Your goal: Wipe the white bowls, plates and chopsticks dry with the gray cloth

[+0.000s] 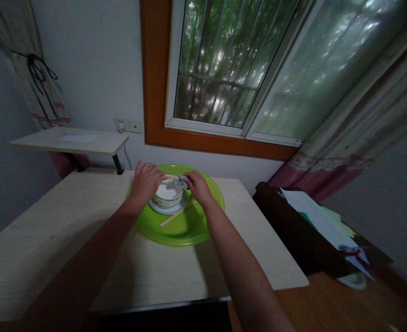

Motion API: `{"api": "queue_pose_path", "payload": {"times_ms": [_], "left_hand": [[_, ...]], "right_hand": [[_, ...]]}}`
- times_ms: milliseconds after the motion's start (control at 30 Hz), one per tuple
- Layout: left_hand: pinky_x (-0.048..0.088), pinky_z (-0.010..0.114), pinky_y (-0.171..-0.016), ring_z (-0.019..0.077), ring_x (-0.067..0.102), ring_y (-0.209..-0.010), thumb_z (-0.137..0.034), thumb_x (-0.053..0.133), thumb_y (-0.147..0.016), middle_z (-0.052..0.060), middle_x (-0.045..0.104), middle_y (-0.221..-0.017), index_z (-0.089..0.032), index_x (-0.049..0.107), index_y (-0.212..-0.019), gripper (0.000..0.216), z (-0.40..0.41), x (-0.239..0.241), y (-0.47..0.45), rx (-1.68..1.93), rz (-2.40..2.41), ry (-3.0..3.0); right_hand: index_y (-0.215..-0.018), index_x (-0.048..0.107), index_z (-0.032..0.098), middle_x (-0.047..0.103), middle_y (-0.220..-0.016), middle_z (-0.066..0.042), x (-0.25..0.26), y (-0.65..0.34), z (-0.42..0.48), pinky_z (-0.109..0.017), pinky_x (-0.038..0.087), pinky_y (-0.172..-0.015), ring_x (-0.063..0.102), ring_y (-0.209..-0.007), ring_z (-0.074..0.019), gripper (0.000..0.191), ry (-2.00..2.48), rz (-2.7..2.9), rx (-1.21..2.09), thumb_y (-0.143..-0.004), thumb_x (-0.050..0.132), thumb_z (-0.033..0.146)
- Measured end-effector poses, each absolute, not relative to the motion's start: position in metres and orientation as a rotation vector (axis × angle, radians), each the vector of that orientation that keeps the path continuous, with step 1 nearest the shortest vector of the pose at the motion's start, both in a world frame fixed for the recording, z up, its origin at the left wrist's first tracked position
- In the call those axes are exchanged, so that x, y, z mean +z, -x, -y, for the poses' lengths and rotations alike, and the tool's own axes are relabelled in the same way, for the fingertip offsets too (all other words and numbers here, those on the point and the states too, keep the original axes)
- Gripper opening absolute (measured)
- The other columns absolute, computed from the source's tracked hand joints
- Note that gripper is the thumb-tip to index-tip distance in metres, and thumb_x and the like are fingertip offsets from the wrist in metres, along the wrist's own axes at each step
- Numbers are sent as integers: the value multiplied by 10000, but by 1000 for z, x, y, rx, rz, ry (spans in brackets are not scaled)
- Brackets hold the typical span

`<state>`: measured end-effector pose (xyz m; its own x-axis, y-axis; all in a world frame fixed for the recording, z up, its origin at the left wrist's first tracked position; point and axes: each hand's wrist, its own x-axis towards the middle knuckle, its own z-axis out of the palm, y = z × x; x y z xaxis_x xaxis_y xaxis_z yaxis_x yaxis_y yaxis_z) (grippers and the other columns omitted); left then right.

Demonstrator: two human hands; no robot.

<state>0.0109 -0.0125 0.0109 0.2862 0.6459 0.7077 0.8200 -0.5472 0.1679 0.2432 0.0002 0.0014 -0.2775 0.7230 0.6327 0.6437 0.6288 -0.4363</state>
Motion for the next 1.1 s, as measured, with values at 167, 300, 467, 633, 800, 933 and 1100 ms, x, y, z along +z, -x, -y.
{"api": "queue_pose_path", "payload": {"times_ms": [167,300,467,633,800,933,1100], "left_hand": [[430,389,-905,230,609,-918,-315,488,-970,68,696,-992,-210,688,-958,226,16,14,-13,-921,1493,2335],[411,364,-793,230,620,-905,-301,482,-975,61,689,-1007,-219,670,-962,206,19,16,-15,-862,1539,2313],[389,360,-782,232,622,-912,-315,473,-984,50,686,-993,-217,657,-955,211,17,16,-11,-882,1572,2268],[390,354,-787,225,624,-918,-310,470,-987,56,688,-1003,-210,655,-970,211,14,14,-9,-884,1608,2268],[385,360,-786,234,624,-940,-289,474,-983,64,696,-1008,-204,654,-950,201,13,11,-12,-813,1552,2353],[384,356,-779,238,621,-938,-290,474,-980,75,695,-998,-196,648,-948,200,14,12,-14,-760,1510,2410],[386,356,-800,241,611,-952,-287,466,-979,89,688,-999,-190,654,-976,211,14,13,-15,-754,1529,2439]], "right_hand": [[-966,729,191,709,-946,-67,3,-243,0,-305,464,-848,621,-912,-194,199,1065,1901,191,-957,569,309],[-968,740,206,726,-957,-59,5,-243,0,-306,474,-847,640,-914,-196,196,1090,1803,240,-937,583,319],[-930,737,181,732,-935,-68,3,-253,-6,-316,471,-832,641,-886,-205,208,1234,1566,213,-902,594,330],[-964,712,164,720,-931,-68,6,-265,-7,-317,472,-813,623,-855,-202,282,1272,1290,168,-901,568,398],[-994,705,192,698,-1003,-75,13,-258,0,-327,474,-876,615,-955,-203,241,1097,1439,97,-918,586,387],[-992,723,231,713,-1069,-59,9,-245,4,-353,445,-979,613,-1054,-207,155,987,1808,199,-906,641,330],[-1063,724,218,733,-1074,-63,2,-239,4,-342,477,-924,646,-985,-206,192,1080,1984,341,-882,665,249]]}}
